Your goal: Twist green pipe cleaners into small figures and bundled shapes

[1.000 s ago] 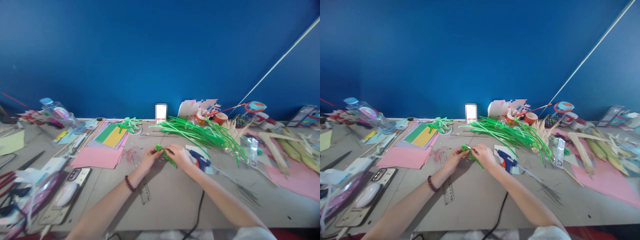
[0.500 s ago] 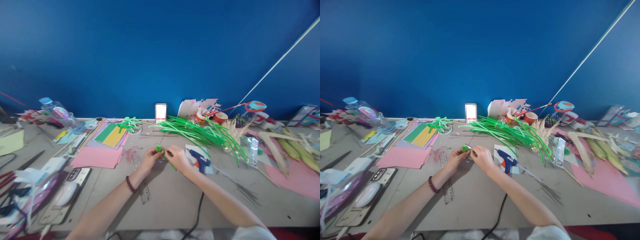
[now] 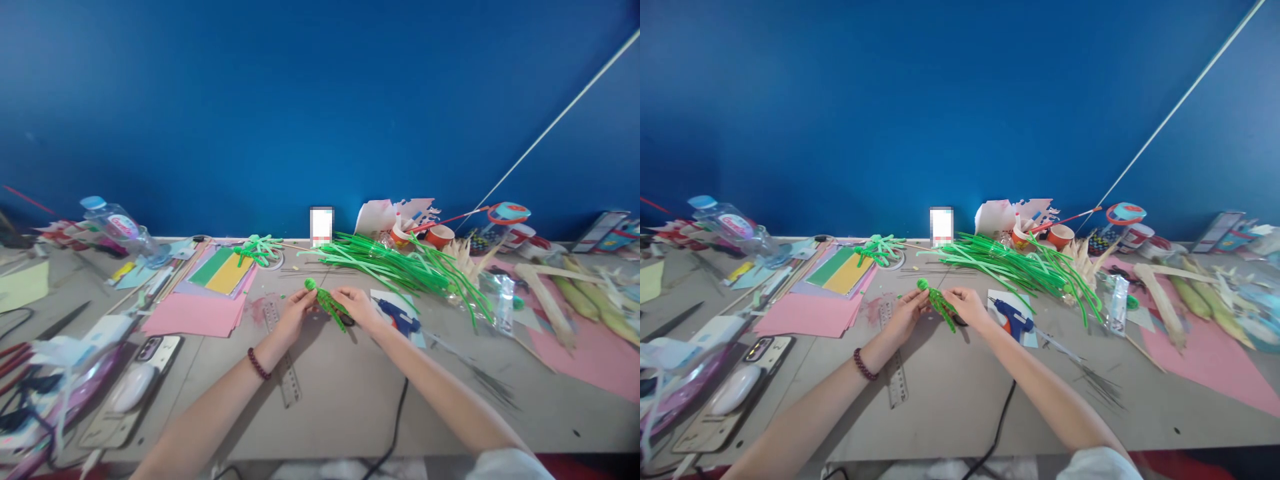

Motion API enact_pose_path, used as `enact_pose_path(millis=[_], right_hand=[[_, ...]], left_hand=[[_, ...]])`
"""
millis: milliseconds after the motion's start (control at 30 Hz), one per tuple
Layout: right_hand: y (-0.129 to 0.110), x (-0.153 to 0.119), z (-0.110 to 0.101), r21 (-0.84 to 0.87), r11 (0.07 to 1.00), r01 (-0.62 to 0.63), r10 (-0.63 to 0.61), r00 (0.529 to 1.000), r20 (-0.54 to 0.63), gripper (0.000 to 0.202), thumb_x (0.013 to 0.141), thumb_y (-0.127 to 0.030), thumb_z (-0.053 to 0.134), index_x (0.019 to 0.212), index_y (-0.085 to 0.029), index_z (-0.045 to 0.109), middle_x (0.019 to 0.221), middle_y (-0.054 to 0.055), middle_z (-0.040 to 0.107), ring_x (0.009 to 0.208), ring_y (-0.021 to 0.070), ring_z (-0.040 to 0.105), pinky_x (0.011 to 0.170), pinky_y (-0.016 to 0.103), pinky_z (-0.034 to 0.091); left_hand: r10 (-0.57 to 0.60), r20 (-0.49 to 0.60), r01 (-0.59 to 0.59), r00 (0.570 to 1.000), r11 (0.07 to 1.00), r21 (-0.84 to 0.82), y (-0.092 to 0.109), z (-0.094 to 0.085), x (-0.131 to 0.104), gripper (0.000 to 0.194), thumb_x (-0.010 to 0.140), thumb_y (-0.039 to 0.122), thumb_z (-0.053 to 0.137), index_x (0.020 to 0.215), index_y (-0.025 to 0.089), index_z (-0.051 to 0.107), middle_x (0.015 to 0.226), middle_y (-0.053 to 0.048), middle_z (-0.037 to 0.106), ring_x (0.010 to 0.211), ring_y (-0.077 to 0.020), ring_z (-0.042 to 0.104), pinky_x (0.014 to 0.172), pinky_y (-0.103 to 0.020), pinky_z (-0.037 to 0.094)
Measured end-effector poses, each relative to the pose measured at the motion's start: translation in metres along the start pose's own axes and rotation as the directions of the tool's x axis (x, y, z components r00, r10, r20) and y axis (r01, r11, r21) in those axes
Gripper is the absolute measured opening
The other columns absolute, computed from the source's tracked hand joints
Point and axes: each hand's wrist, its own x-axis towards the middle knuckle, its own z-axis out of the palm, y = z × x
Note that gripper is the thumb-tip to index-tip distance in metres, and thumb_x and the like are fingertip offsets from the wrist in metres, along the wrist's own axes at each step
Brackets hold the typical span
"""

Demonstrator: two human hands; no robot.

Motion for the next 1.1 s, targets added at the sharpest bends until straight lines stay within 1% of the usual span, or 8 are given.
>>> enact_pose_path(millis=[133, 267, 467, 633, 733, 900, 1000, 1100], right_hand=[[0.003, 0.001, -0.001, 0.156, 0.984, -0.083, 0.089, 0.996, -0.03, 0.033, 0.064, -0.048, 0.071, 0.07, -0.016, 0.067, 0.059, 0.0, 0.065, 0.05, 0.0111, 0.054, 0.052, 0.023, 0.041], [-0.001, 0.001, -0.001, 0.299, 0.943, -0.148, 0.16, 0.987, -0.016, 0.03, 0.06, -0.044, 0.074, 0.07, -0.017, 0.067, 0.061, 0.001, 0.067, 0.053, 0.0123, 0.058, 0.054, 0.023, 0.044], [-0.009, -0.003, 0.0, 0.41, 0.886, -0.216, 0.221, 0.975, 0.035, 0.025, 0.055, -0.036, 0.077, 0.067, -0.017, 0.065, 0.064, 0.001, 0.067, 0.059, 0.013, 0.059, 0.058, 0.024, 0.047], [-0.008, -0.004, 0.0, 0.414, 0.878, -0.241, 0.222, 0.971, 0.094, 0.024, 0.058, -0.032, 0.077, 0.07, -0.016, 0.064, 0.066, 0.001, 0.065, 0.063, 0.0119, 0.06, 0.065, 0.024, 0.049], [-0.006, -0.002, 0.0, 0.419, 0.872, -0.253, 0.216, 0.967, 0.133, 0.024, 0.059, -0.032, 0.077, 0.071, -0.016, 0.065, 0.065, 0.001, 0.065, 0.062, 0.011, 0.06, 0.067, 0.025, 0.05], [-0.004, 0.0, -0.003, 0.42, 0.875, -0.242, 0.218, 0.97, 0.104, 0.022, 0.061, -0.031, 0.076, 0.075, -0.016, 0.066, 0.065, 0.001, 0.066, 0.062, 0.0109, 0.061, 0.066, 0.024, 0.05], [-0.006, -0.001, -0.003, 0.407, 0.884, -0.228, 0.207, 0.974, 0.095, 0.021, 0.062, -0.031, 0.075, 0.076, -0.017, 0.067, 0.067, 0.001, 0.066, 0.062, 0.0106, 0.06, 0.062, 0.022, 0.048], [-0.008, -0.002, -0.002, 0.404, 0.886, -0.227, 0.207, 0.974, 0.093, 0.019, 0.062, -0.031, 0.075, 0.074, -0.018, 0.067, 0.065, 0.0, 0.065, 0.06, 0.0109, 0.06, 0.063, 0.023, 0.049]], left_hand=[[-0.041, 0.034, 0.042, 0.999, 0.998, -0.038, 0.002, 0.003, -0.001, 0.026, 0.064, 0.034, 0.076, 0.078, 0.014, 0.067, 0.074, -0.005, 0.07, 0.064, -0.0144, 0.064, 0.055, -0.023, 0.048], [-0.05, 0.018, 0.048, 0.999, 0.996, 0.079, 0.0, 0.004, -0.001, 0.031, 0.059, 0.028, 0.08, 0.084, 0.014, 0.068, 0.075, -0.005, 0.07, 0.063, -0.0129, 0.063, 0.056, -0.021, 0.048], [-0.024, 0.023, 0.021, 0.999, 0.99, 0.137, -0.003, 0.003, 0.0, 0.025, 0.057, 0.028, 0.08, 0.072, 0.013, 0.066, 0.065, -0.001, 0.066, 0.052, -0.008, 0.057, 0.055, -0.02, 0.047], [-0.006, -0.02, 0.007, 1.0, 0.997, 0.08, -0.002, 0.003, 0.001, 0.026, 0.055, 0.028, 0.08, 0.067, 0.014, 0.062, 0.061, 0.002, 0.062, 0.051, -0.0076, 0.056, 0.053, -0.019, 0.046], [-0.007, -0.048, 0.011, 0.999, 0.997, 0.076, 0.001, 0.003, -0.001, 0.027, 0.055, 0.029, 0.08, 0.069, 0.014, 0.062, 0.063, 0.001, 0.062, 0.055, -0.0084, 0.058, 0.053, -0.018, 0.046], [-0.051, -0.035, 0.052, 0.998, 0.998, 0.03, 0.003, 0.003, -0.001, 0.031, 0.058, 0.032, 0.079, 0.071, 0.016, 0.056, 0.063, 0.002, 0.063, 0.054, -0.0092, 0.06, 0.055, -0.02, 0.047], [-0.028, -0.025, 0.028, 0.999, 0.999, 0.022, 0.004, 0.001, 0.003, 0.036, 0.055, 0.029, 0.081, 0.073, 0.017, 0.053, 0.058, 0.004, 0.061, 0.052, -0.0091, 0.059, 0.055, -0.02, 0.046], [-0.001, -0.036, 0.003, 0.999, 0.998, 0.07, 0.008, -0.001, 0.006, 0.041, 0.055, 0.027, 0.082, 0.083, 0.018, 0.053, 0.062, 0.003, 0.065, 0.057, -0.0112, 0.062, 0.056, -0.02, 0.045]])
